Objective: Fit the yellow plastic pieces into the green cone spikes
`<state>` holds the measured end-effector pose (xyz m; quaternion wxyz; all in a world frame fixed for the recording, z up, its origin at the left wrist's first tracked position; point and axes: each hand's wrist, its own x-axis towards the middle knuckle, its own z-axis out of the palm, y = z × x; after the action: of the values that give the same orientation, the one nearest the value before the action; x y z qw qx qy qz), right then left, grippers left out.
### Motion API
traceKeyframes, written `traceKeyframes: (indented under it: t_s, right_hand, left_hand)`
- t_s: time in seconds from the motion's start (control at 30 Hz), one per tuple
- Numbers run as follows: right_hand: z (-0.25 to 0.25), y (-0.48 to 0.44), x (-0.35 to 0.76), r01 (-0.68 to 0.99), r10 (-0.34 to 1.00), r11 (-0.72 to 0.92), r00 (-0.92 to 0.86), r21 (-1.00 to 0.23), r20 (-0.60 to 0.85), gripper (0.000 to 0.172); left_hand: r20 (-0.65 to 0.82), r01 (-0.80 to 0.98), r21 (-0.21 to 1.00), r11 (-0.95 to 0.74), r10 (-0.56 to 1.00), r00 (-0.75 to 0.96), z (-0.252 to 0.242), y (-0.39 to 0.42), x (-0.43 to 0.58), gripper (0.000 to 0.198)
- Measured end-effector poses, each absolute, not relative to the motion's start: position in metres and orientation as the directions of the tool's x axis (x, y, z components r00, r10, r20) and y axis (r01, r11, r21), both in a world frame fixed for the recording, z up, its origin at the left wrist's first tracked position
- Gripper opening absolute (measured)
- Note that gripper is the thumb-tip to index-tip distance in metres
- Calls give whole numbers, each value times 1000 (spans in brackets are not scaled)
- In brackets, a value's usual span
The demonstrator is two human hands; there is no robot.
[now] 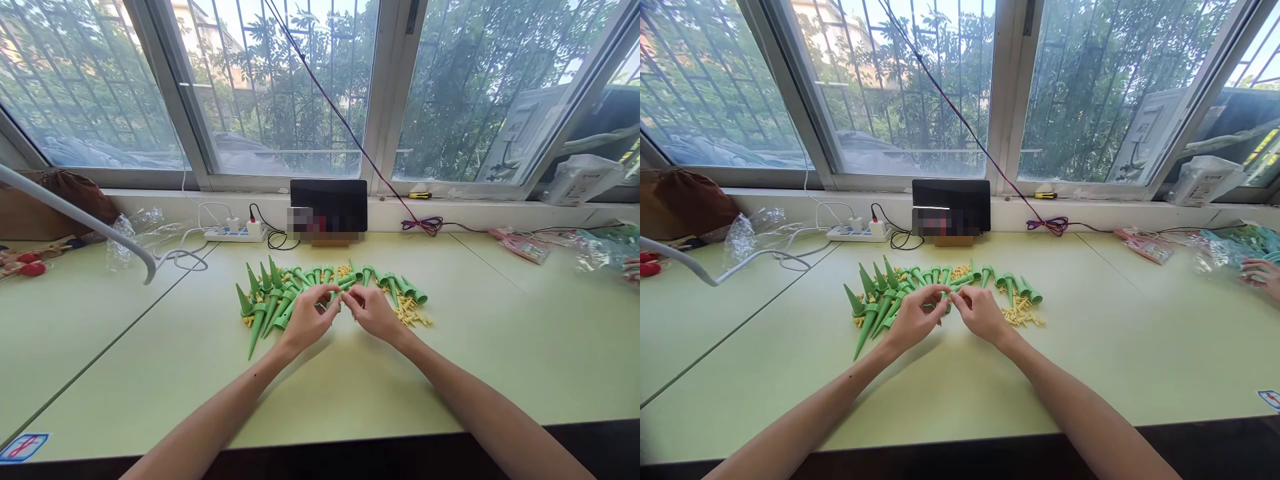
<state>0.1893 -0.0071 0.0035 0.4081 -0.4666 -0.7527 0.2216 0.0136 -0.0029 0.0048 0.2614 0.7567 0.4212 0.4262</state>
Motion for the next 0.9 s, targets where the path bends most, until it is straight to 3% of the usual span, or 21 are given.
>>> traceKeyframes:
  t_s: [0.17,0.37,0.53,0.9]
  right_hand:
    - [4,-8,189,543,892,448,-221,-710,394,44]
    - [6,-10,189,494,862,502,-220,-710,456,24]
    - [6,-10,189,490,849,524,-229,-697,477,19]
    - [5,-9,189,509,869,491,-233,-707,437,36]
  left_hand:
    - [423,410,757,-508,860,286,5,-3,14,22]
    - [438,422,752,-507,862,255,6,-1,13,24]
    - [449,418,751,-511,859,245,6,-1,13,24]
    - [420,424,754,-502,864,276,8,-3,13,26]
